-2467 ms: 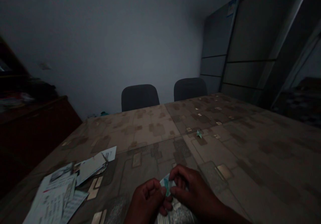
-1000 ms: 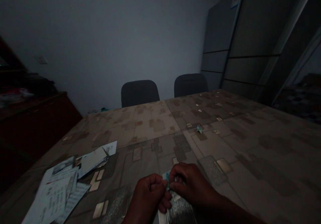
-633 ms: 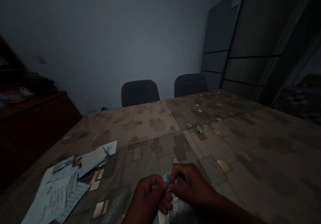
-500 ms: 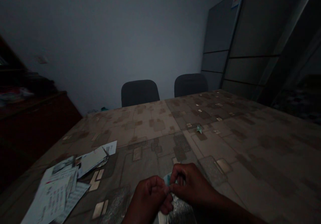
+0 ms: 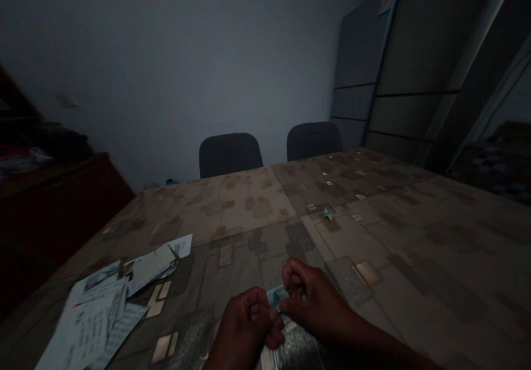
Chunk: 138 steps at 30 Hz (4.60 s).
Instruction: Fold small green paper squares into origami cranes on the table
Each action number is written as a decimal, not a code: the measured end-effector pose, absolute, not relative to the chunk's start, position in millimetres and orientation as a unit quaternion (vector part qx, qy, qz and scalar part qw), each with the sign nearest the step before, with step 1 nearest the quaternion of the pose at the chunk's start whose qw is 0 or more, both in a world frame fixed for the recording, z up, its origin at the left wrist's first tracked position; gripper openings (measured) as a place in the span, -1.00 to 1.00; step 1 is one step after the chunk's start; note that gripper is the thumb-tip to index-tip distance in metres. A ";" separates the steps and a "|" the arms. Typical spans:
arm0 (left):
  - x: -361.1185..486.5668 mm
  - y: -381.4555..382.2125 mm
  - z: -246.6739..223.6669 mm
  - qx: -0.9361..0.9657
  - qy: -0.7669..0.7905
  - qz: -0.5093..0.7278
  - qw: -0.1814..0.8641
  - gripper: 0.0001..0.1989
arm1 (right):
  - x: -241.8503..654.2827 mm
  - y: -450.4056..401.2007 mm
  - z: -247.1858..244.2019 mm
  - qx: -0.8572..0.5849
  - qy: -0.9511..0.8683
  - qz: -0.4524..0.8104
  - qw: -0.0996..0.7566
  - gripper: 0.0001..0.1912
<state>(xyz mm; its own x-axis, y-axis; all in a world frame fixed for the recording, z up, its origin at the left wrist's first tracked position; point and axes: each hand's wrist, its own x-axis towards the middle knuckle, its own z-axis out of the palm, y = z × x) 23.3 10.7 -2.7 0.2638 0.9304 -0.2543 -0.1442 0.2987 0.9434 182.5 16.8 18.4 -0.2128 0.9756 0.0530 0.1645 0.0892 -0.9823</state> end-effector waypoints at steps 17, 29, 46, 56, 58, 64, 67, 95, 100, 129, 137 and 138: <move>19.6 22.8 -4.7 0.405 0.460 0.339 0.713 -0.66 | 189.0 23.7 9.7 -0.431 -0.577 0.555 0.417 -0.71; 24.4 12.7 -4.3 0.442 0.490 0.358 0.661 -0.64 | 185.7 17.1 15.7 -0.471 -0.595 0.518 0.396 -0.93; 28.4 11.2 -4.7 0.448 0.509 0.368 0.636 -0.63 | 183.4 18.8 11.0 -0.444 -0.597 0.524 0.415 -0.83; 24.7 15.2 0.5 0.395 0.485 0.429 0.652 -0.60 | 185.1 19.5 6.3 -0.459 -0.547 0.563 0.416 -0.85; 26.5 15.3 -0.4 0.404 0.482 0.424 0.651 -0.58 | 183.3 17.2 4.7 -0.462 -0.561 0.543 0.420 -0.89; 23.4 18.8 -1.2 0.471 0.463 0.386 0.643 -0.55 | 183.6 17.6 5.4 -0.443 -0.556 0.571 0.412 -0.92; 19.6 19.9 -1.0 0.493 0.480 0.377 0.619 -0.57 | 184.5 18.7 4.5 -0.457 -0.570 0.544 0.413 -0.93; 20.5 18.2 -1.9 0.484 0.490 0.407 0.600 -0.59 | 182.0 13.3 7.4 -0.468 -0.585 0.512 0.420 -0.84; 17.1 21.6 -3.6 0.465 0.483 0.418 0.613 -0.59 | 179.5 14.6 4.7 -0.453 -0.561 0.543 0.431 -0.82; 14.5 28.8 4.8 0.456 0.530 0.433 0.569 -0.71 | 174.6 10.5 12.1 -0.481 -0.575 0.508 0.424 -0.90; 18.7 19.7 1.1 0.442 0.485 0.484 0.579 -0.73 | 171.2 8.7 7.6 -0.488 -0.588 0.476 0.436 -0.71; 18.4 17.8 4.4 0.463 0.478 0.493 0.561 -0.78 | 172.3 8.9 7.0 -0.486 -0.588 0.476 0.437 -0.71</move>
<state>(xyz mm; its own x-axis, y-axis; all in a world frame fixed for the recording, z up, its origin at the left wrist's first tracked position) 18.4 17.8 4.4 0.0578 0.9952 -0.0795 -0.1094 0.0855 0.9903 172.3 8.9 7.0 -0.1445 0.9881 0.0519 0.1558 0.0745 -0.9850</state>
